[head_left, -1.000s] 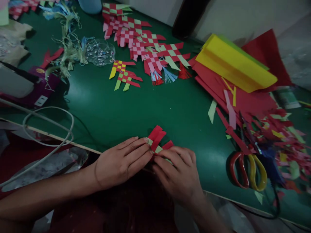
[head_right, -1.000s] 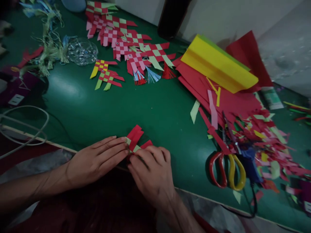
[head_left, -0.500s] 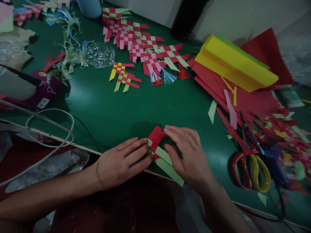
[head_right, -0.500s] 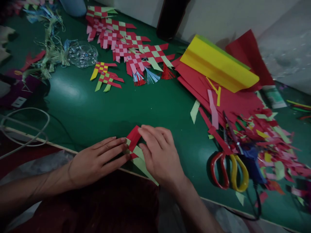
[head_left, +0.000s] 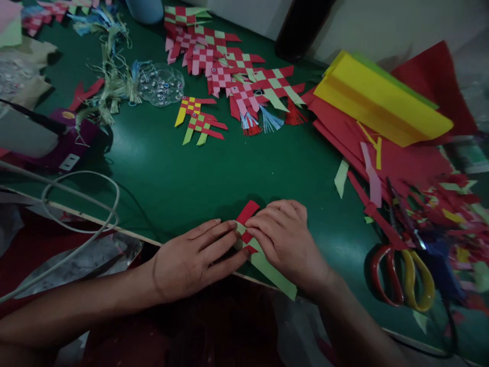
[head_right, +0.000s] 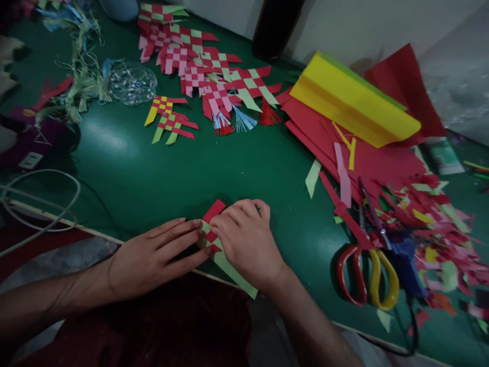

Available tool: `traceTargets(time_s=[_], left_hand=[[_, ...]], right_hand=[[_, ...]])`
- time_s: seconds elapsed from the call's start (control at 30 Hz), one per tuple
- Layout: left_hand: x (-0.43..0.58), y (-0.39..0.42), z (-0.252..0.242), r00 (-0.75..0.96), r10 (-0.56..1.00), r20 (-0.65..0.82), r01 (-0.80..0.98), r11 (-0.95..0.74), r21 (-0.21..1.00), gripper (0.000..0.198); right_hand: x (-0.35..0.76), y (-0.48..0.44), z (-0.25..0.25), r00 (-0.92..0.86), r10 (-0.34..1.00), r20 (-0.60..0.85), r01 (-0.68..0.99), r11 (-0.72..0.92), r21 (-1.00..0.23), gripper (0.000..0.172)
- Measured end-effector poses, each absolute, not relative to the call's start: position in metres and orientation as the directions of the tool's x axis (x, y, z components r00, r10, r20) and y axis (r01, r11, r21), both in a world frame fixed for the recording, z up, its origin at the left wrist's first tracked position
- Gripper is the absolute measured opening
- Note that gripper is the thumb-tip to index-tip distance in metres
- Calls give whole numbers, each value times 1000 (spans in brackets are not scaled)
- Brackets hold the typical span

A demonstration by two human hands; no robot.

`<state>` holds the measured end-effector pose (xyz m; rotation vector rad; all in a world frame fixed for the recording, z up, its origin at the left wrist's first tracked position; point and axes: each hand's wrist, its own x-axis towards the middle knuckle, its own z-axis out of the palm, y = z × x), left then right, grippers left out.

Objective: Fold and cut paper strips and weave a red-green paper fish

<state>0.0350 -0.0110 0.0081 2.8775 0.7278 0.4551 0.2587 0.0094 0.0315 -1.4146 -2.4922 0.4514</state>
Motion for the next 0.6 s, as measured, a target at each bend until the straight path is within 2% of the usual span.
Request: traceTargets(time_s=[0.2, 0.43, 0.6], left_hand=[[35, -11, 7, 841, 478, 254, 438, -877, 200, 39], [35, -11, 7, 847, 471, 246, 435, -880, 188, 39], [35, -10, 8, 849, 472, 236, 435, -879, 192, 40]], right_hand=[[256, 8, 26, -472, 878, 83, 804, 467, -368, 24], [253, 10, 23, -442, 888, 124, 820, 457, -345, 19], [272, 7, 33, -258, 932, 254, 882, 335, -331, 20]])
